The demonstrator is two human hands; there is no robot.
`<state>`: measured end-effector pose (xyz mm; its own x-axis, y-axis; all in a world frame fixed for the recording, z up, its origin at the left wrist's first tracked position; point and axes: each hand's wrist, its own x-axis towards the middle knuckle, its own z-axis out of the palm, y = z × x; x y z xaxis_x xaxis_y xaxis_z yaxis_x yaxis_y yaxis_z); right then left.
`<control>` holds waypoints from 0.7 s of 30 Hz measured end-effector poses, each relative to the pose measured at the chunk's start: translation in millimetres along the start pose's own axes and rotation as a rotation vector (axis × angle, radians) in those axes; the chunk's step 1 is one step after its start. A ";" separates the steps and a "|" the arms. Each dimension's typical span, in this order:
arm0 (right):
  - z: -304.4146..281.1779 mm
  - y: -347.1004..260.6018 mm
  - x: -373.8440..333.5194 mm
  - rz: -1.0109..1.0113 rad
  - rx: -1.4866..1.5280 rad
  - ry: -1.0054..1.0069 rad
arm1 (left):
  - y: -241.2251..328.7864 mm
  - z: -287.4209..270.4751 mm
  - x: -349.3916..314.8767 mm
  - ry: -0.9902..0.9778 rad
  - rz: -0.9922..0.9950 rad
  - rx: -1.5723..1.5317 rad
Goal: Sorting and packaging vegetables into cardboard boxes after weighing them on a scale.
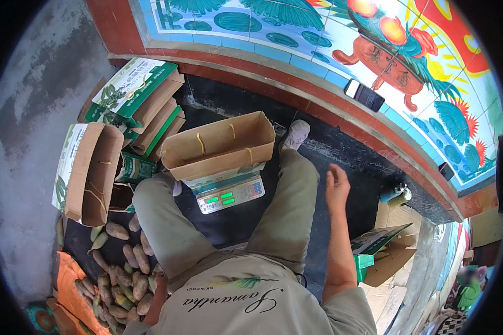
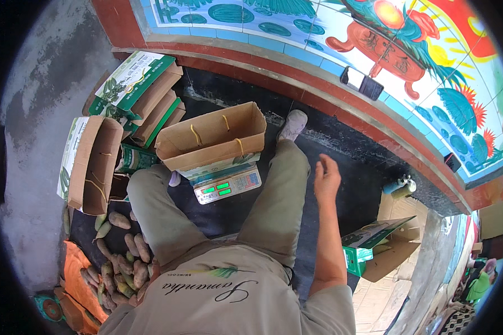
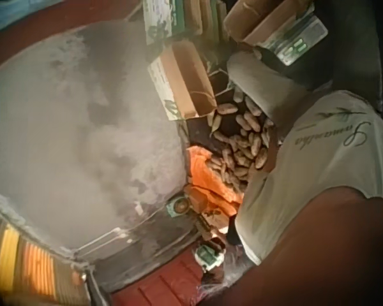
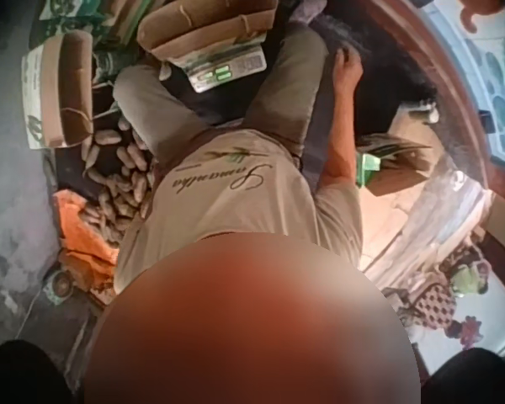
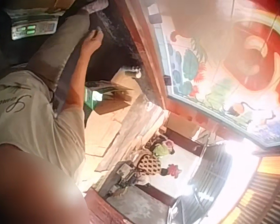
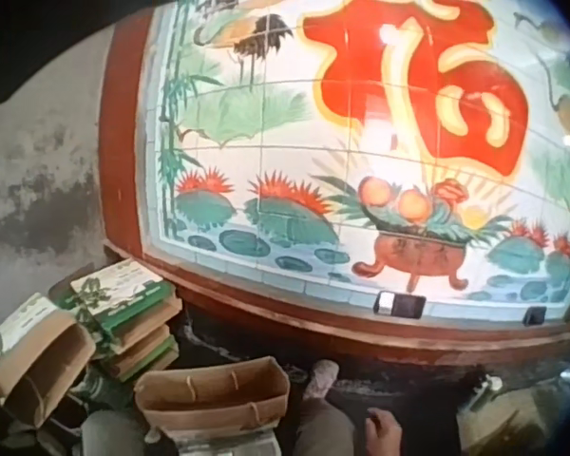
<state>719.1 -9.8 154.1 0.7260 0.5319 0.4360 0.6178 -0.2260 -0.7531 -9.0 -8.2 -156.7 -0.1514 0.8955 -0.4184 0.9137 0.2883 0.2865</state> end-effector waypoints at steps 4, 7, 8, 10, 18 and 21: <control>-46.9 10.9 21.3 -0.022 -0.184 0.336 | 16.2 1.4 24.5 0.250 0.292 0.303; -87.7 29.8 37.5 0.097 -0.384 0.492 | 3.6 10.5 10.9 0.423 0.396 0.515; -105.6 55.5 38.8 0.078 -0.327 0.533 | -3.3 4.8 5.1 0.421 0.338 0.506; -94.8 61.3 42.2 0.327 0.024 0.464 | -6.0 6.9 -9.0 -0.044 -0.359 -0.103; -4.3 22.3 65.0 0.254 0.174 -0.043 | 70.9 -30.1 -51.2 -0.132 -0.498 -0.016; 35.3 -5.0 74.4 0.093 0.110 -0.222 | 83.0 -39.4 -60.5 -0.165 -0.565 -0.037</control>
<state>759.3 59.7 172.9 0.6869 0.6814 0.2527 0.5060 -0.1989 -0.8393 61.1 -25.0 -73.6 -0.5474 0.5361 -0.6426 0.6945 0.7194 0.0086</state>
